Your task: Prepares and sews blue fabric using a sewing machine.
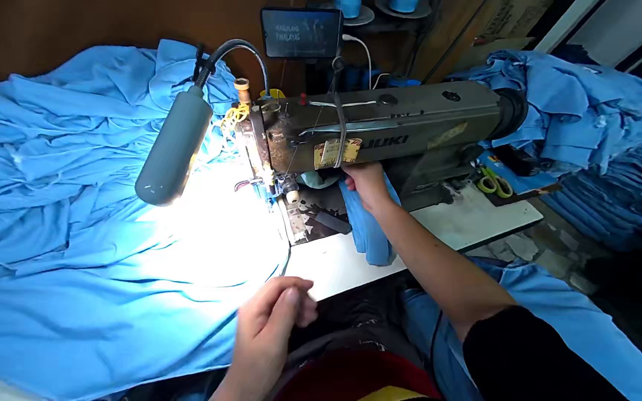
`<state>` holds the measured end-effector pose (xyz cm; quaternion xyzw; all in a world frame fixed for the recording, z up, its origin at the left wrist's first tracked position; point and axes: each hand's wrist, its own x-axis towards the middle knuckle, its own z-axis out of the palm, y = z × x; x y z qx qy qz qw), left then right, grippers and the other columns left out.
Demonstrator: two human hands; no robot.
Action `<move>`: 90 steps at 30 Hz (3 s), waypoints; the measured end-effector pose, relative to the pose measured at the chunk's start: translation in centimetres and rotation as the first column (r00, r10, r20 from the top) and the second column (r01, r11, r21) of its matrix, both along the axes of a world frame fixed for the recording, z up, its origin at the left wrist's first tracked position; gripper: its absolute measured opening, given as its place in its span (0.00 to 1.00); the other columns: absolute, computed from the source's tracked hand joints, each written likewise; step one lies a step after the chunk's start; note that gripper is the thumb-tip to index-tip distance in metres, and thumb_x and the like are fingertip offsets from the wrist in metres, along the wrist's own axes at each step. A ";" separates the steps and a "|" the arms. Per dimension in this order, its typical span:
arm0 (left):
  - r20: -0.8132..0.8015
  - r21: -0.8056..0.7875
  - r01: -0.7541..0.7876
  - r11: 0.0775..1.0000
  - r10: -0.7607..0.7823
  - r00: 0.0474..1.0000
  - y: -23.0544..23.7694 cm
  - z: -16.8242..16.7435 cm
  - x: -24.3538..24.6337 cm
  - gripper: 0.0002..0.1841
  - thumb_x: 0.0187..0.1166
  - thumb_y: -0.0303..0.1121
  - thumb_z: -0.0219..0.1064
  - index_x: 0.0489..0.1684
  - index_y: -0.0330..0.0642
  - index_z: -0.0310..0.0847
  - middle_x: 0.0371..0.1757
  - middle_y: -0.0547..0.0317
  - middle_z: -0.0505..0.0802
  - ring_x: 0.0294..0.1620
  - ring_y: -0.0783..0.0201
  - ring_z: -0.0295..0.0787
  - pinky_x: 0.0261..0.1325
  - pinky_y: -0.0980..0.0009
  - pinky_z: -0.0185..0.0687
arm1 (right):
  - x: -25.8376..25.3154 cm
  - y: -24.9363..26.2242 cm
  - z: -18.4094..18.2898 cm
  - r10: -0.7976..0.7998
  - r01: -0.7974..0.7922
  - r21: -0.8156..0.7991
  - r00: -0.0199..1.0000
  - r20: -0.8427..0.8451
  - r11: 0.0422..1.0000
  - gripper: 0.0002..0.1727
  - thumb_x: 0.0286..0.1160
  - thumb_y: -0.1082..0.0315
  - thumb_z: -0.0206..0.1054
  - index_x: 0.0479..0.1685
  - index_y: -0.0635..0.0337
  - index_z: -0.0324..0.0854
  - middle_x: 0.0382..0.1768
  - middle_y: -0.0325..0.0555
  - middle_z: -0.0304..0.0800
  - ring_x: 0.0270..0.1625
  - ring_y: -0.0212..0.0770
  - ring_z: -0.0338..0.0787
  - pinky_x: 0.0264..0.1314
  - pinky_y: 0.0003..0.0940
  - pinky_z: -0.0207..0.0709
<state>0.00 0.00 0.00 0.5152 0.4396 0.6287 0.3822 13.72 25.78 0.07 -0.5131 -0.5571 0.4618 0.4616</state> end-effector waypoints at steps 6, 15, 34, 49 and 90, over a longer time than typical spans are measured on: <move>0.380 -0.427 0.157 0.891 0.020 0.925 6.6 -1.3 4.3 0.21 0.92 0.31 0.46 0.76 0.27 0.69 0.64 0.48 0.90 0.57 0.64 0.92 0.62 0.68 0.87 | 2.7 -9.2 -0.8 0.231 -0.261 0.237 0.962 0.145 0.936 0.11 0.81 0.74 0.62 0.53 0.73 0.82 0.41 0.52 0.90 0.42 0.35 0.91 0.51 0.35 0.86; 0.332 -0.405 -0.070 0.912 0.218 0.918 6.1 -2.4 4.1 0.13 0.91 0.26 0.51 0.44 0.31 0.83 0.36 0.59 0.95 0.39 0.70 0.95 0.51 0.71 0.91 | 2.3 -13.0 -3.8 0.382 -0.410 0.338 0.912 0.149 0.847 0.09 0.75 0.71 0.66 0.37 0.68 0.90 0.44 0.45 0.90 0.55 0.30 0.86 0.63 0.26 0.79; 0.108 -0.410 -0.100 0.907 0.157 0.982 2.5 -1.7 -0.4 0.05 0.82 0.22 0.64 0.38 0.39 0.86 0.29 0.64 0.93 0.29 0.73 0.92 0.38 0.76 0.91 | 1.1 -14.1 -1.0 0.613 -0.613 0.079 0.790 0.031 0.786 0.04 0.78 0.74 0.65 0.34 0.59 0.80 0.25 0.33 0.81 0.26 0.22 0.80 0.32 0.17 0.76; 0.023 -0.344 -0.168 0.924 0.187 0.982 1.6 -1.3 -0.7 0.08 0.83 0.22 0.62 0.37 0.40 0.86 0.27 0.67 0.92 0.26 0.76 0.90 0.36 0.78 0.90 | 0.5 -15.6 -1.3 0.601 -0.600 0.068 0.799 -0.009 0.797 0.05 0.79 0.74 0.66 0.35 0.61 0.80 0.23 0.34 0.82 0.23 0.21 0.81 0.28 0.16 0.79; -0.632 -0.235 -0.180 0.955 -0.009 0.775 3.1 -3.5 -4.1 0.09 0.84 0.30 0.66 0.38 0.37 0.91 0.30 0.58 0.92 0.32 0.66 0.88 0.40 0.63 0.83 | -2.5 -9.4 -6.7 0.261 -0.808 0.499 0.578 0.773 0.313 0.08 0.67 0.78 0.66 0.37 0.65 0.91 0.46 0.55 0.95 0.58 0.56 0.92 0.63 0.56 0.80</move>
